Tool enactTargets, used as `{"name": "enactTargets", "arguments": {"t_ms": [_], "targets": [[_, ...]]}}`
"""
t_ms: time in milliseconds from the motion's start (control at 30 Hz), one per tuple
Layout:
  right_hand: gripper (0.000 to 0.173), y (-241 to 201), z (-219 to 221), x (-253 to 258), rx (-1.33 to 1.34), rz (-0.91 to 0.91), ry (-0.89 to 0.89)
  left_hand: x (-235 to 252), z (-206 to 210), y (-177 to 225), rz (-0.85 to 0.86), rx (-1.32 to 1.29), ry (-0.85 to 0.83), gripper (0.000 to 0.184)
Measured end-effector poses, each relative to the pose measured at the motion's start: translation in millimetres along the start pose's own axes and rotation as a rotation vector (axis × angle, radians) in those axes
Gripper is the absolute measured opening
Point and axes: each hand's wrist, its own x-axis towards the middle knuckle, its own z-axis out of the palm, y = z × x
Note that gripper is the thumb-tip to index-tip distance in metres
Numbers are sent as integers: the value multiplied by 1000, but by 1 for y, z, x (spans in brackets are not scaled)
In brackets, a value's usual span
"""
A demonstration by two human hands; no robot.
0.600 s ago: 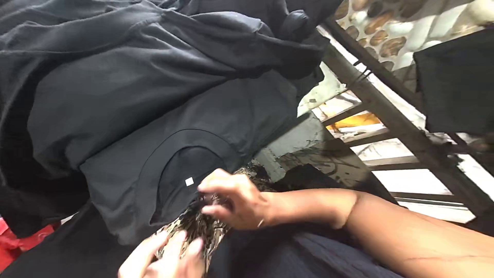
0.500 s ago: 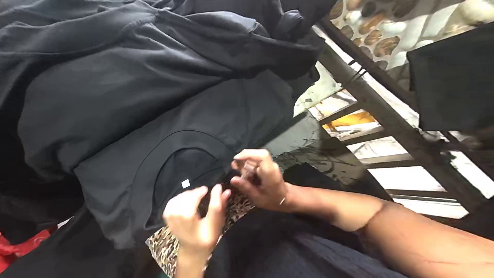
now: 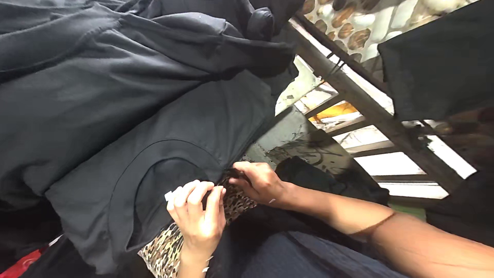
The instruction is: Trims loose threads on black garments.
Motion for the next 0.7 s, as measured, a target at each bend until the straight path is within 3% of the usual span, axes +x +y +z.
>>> {"name": "enactTargets", "arguments": {"t_ms": [433, 500, 600, 633, 700], "targets": [[28, -9, -11, 12, -154, -14, -80, -4, -3, -1, -42, -67, 18, 16], [31, -7, -12, 18, -148, 16, -40, -6, -7, -2, -59, -42, 12, 27], [33, -6, -16, 36, -122, 81, 66, -6, -16, -5, -151, 102, -43, 64], [33, -7, -17, 46, -96, 118, 80, -6, -13, -4, -166, 155, -71, 64], [41, -13, -20, 65, -116, 214, -52, -8, 1, -3, -106, 200, -76, 34]]}}
